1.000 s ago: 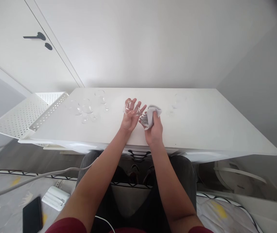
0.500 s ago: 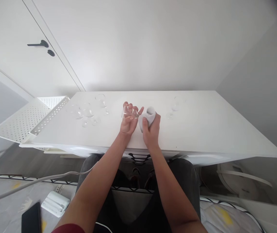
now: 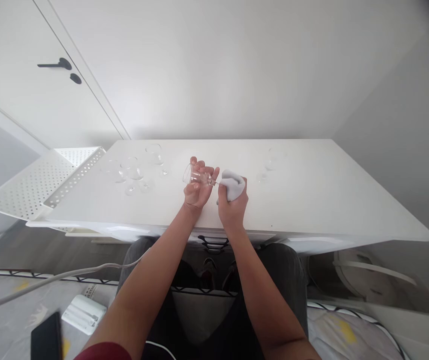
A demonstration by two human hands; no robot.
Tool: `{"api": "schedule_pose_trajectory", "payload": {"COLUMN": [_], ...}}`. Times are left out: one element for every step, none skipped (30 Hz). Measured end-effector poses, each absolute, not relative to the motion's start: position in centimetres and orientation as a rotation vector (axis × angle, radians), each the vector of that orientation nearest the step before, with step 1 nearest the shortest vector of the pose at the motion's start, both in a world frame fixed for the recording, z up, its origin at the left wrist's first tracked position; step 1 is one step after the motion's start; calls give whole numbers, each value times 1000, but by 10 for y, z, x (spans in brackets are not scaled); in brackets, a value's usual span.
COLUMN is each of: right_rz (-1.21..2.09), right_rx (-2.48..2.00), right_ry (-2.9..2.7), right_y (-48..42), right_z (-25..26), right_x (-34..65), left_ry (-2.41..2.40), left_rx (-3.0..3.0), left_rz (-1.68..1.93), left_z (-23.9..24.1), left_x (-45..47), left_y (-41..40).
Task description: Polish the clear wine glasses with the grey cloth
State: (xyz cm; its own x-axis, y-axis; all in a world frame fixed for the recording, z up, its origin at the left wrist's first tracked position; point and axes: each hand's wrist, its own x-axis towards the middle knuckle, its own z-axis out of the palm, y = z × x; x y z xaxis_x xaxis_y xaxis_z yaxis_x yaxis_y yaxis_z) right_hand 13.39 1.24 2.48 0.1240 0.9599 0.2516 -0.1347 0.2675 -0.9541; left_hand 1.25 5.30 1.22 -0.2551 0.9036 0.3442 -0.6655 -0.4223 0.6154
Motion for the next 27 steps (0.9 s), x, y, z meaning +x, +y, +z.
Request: {"api": "schedule_pose_trajectory", "payload": {"right_rz": [913,888,937,1052,1215,1393,1544,1632,1626,1524,1345,1135,943,816,777,828,952,1124,1308,1466,1561,1573,1498,1351,1169,1004,894], "right_rx": [-948,-939,-939,-948,-958,-962,-960,-962,-980,-1008,-1033,-1042,-1032,-1006,-978,-967,-977,-997,-1018,-1036,-1052,-1063,-1064,-1053,-1026,-984,-939], "right_ry": [-1185,-1179,-1127,-1048,-967,-906,-878,-890,-931,-994,-1067,-1146,-1223,-1284,-1310,-1286,-1212,-1106,-990,-890,-833,-834,-885,-966,-1059,-1144,-1204], "right_y": [12,13,14,16,17,18,18,18,16,14,12,10,9,8,8,9,10,12,14,16,16,16,15,13,11,10,8], "right_z": [22,19,18,18,18,20,22,25,28,30,32,33,33,32,30,29,27,25,24,24,24,25,26,28,28,29,29], "right_x": [132,131,130,130,130,131,132,134,135,136,137,137,137,136,135,133,132,131,131,131,132,133,134,134,135,135,134], "left_ry": [408,386,367,359,367,390,421,455,484,503,508,498,479,457,440,435,441,451,459,461,457,450,446,450,462,479,495], "left_rx": [821,828,837,844,848,845,838,826,812,800,793,790,789,788,790,793,799,809,819,830,839,844,845,840,832,822,813], "left_rz": [1862,1853,1838,1823,1816,1822,1835,1852,1870,1882,1889,1892,1893,1891,1885,1876,1866,1854,1841,1828,1820,1817,1820,1830,1843,1858,1870], "left_z": [12,10,9,7,5,4,3,2,2,3,4,5,7,8,9,9,9,9,8,8,7,7,7,8,8,9,9], "left_x": [12,12,12,12,11,11,10,10,9,9,9,9,9,9,9,10,10,10,11,11,12,12,12,12,12,12,12], "left_y": [53,53,53,53,54,54,55,56,56,57,57,57,56,56,55,55,54,54,54,55,55,56,56,56,57,57,57]}}
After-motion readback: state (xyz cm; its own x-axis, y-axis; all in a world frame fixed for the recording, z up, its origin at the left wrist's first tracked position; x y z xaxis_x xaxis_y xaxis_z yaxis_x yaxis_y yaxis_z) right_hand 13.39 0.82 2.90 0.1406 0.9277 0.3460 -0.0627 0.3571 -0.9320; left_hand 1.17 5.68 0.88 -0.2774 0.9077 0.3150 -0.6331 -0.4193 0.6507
